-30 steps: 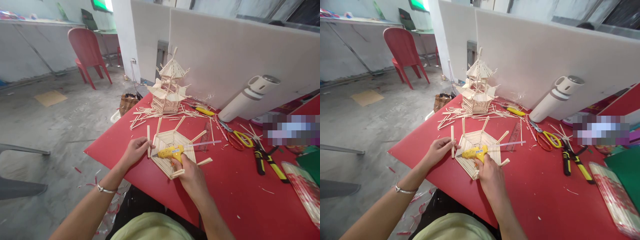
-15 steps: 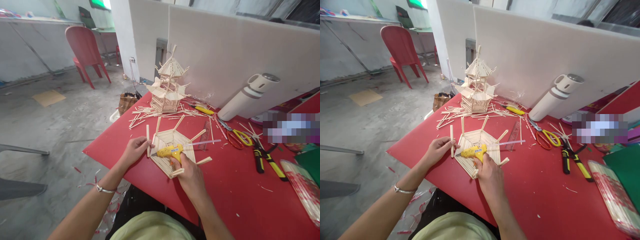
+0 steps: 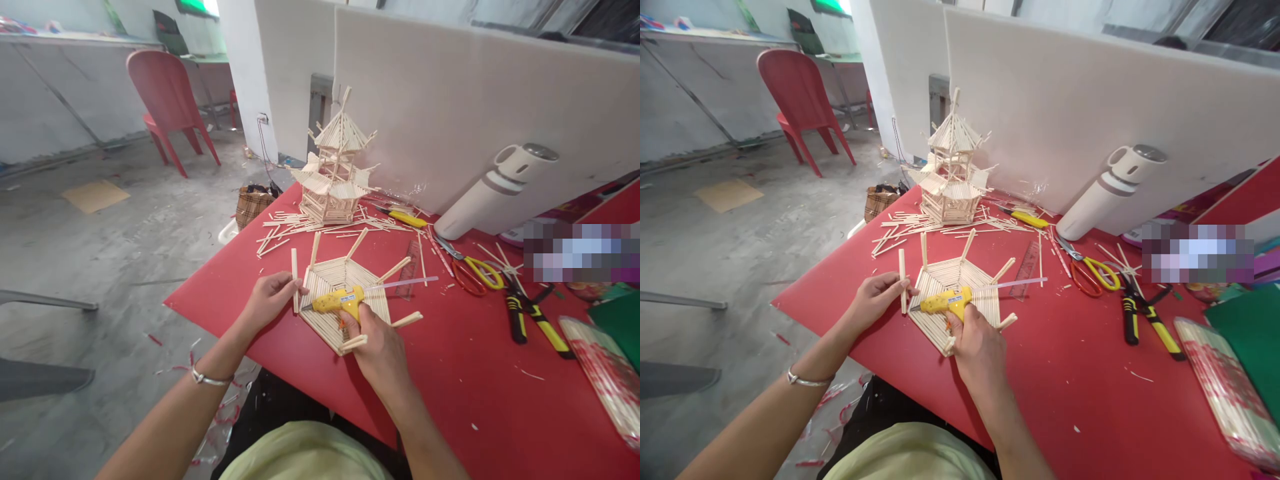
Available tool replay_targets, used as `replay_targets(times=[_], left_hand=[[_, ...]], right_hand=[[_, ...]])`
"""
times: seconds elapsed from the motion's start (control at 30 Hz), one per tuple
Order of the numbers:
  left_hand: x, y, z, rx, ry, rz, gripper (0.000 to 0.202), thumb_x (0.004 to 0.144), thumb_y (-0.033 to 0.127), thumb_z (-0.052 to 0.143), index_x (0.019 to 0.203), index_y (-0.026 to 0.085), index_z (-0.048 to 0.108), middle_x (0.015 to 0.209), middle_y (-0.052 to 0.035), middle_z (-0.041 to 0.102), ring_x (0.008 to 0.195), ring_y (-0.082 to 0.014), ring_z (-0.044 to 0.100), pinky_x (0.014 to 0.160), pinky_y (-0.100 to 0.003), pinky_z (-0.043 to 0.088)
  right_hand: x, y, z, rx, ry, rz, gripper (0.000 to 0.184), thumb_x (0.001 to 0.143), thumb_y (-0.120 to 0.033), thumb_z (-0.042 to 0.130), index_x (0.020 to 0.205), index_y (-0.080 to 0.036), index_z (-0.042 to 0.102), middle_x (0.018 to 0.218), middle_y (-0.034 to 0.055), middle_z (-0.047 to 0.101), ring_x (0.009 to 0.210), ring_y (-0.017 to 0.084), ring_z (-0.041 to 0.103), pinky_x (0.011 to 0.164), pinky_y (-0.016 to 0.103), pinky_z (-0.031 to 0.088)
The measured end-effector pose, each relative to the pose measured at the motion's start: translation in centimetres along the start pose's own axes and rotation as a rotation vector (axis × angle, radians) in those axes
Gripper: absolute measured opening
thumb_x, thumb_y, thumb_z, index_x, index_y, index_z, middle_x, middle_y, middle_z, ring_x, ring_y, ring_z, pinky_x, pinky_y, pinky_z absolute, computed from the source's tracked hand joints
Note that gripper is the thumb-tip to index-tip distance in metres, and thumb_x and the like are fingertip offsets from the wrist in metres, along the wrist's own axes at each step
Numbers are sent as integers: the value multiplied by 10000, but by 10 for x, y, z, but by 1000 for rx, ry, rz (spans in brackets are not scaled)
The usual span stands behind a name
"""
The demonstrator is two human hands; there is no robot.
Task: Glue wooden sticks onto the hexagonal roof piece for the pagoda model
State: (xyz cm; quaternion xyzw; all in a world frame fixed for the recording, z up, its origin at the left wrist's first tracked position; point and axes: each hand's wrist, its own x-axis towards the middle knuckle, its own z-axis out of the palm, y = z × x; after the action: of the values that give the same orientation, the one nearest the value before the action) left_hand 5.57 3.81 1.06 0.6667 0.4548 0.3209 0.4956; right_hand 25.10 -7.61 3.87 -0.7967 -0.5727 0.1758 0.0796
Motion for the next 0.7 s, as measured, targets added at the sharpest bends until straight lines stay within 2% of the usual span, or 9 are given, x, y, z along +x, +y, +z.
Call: replay_targets(times=[0.2, 0.4, 0.7], left_hand=[[1, -4, -1, 11, 3, 7, 379, 897, 474, 551, 712, 157, 643, 698, -30, 719, 621, -145, 610, 614, -251, 452], [1, -2, -1, 20, 7, 18, 379, 894, 469, 553, 709, 153, 652, 699, -36, 723, 617, -146, 606, 614, -253, 455], [0, 1, 0, -14, -1, 4, 350, 876, 448, 564, 698, 156, 634, 669, -24, 694, 604, -143, 600, 606, -255, 450]], right_hand=[[0, 1, -1, 27, -6, -9, 305, 1010, -460, 387, 898, -210, 521, 848, 58, 694, 785, 223, 659, 566, 288, 259], [-1, 5, -3, 138, -51, -39, 260, 995, -424, 428, 888, -215, 538, 878, 63, 698, 806, 218, 655, 595, 273, 320], [-1, 6, 0, 212, 11, -45, 270, 982, -416, 416, 874, -218, 565, 872, 72, 698, 789, 211, 655, 598, 269, 356]])
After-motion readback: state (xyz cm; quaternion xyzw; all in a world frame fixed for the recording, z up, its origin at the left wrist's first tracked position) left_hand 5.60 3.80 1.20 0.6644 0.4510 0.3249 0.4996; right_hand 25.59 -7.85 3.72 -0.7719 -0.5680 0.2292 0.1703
